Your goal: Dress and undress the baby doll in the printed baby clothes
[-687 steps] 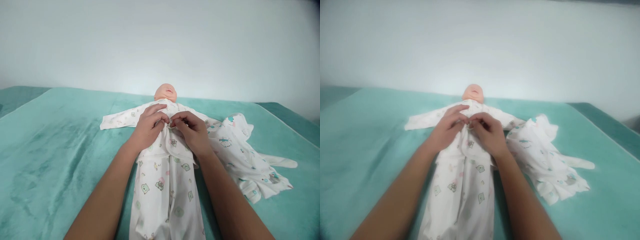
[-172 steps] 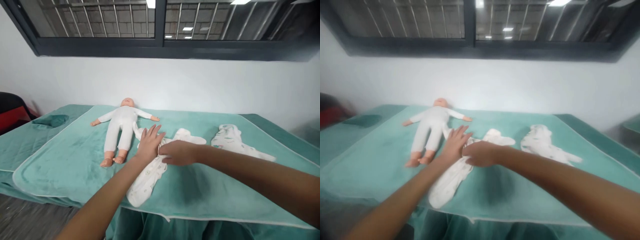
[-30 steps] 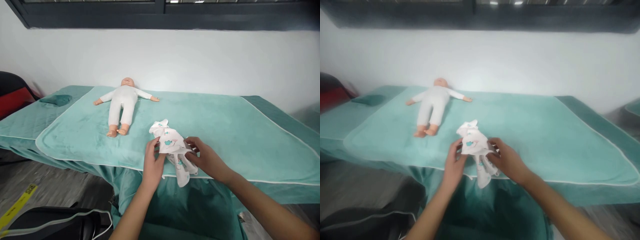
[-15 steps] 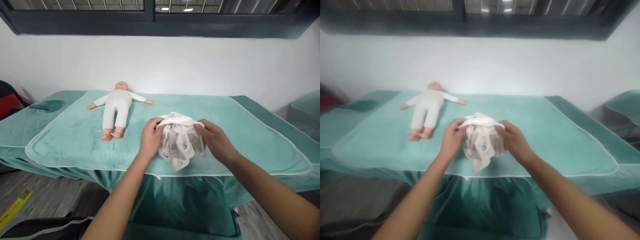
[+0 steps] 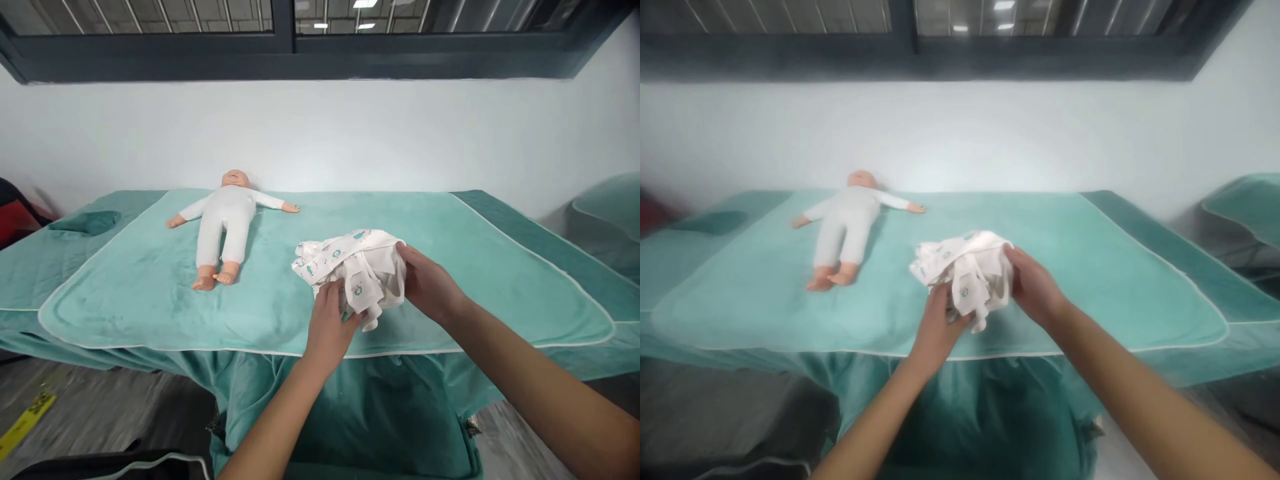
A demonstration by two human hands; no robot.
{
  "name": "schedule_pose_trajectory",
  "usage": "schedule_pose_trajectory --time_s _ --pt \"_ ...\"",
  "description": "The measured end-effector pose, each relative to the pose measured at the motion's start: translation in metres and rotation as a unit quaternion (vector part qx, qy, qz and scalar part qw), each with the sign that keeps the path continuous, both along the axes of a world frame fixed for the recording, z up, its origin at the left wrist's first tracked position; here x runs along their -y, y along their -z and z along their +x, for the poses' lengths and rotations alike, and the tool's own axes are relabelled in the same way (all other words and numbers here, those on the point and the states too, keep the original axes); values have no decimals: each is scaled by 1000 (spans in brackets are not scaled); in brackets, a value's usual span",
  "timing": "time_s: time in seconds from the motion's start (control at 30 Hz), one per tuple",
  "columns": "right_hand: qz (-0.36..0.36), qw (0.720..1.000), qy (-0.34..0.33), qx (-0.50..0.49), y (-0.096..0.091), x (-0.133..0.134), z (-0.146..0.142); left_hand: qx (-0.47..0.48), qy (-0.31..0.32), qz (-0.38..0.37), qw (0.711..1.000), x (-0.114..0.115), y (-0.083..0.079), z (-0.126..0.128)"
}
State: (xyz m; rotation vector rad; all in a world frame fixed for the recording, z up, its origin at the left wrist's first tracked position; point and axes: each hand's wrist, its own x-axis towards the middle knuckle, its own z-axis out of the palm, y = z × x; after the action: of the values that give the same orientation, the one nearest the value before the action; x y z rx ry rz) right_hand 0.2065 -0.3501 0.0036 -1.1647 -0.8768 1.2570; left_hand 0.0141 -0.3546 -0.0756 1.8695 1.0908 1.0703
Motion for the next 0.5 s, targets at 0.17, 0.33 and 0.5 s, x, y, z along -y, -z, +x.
schedule_pose_trajectory --time_s 0.17,0.33,0.5 --pt "81 995 28 53 -19 -1 45 -106 -70 45 991 -16 10 -7" --pt "144 980 117 69 -37 4 55 -169 -99 84 977 -23 14 -13" --pt "146 973 135 114 -41 10 68 -168 -127 73 975 -31 12 -19"
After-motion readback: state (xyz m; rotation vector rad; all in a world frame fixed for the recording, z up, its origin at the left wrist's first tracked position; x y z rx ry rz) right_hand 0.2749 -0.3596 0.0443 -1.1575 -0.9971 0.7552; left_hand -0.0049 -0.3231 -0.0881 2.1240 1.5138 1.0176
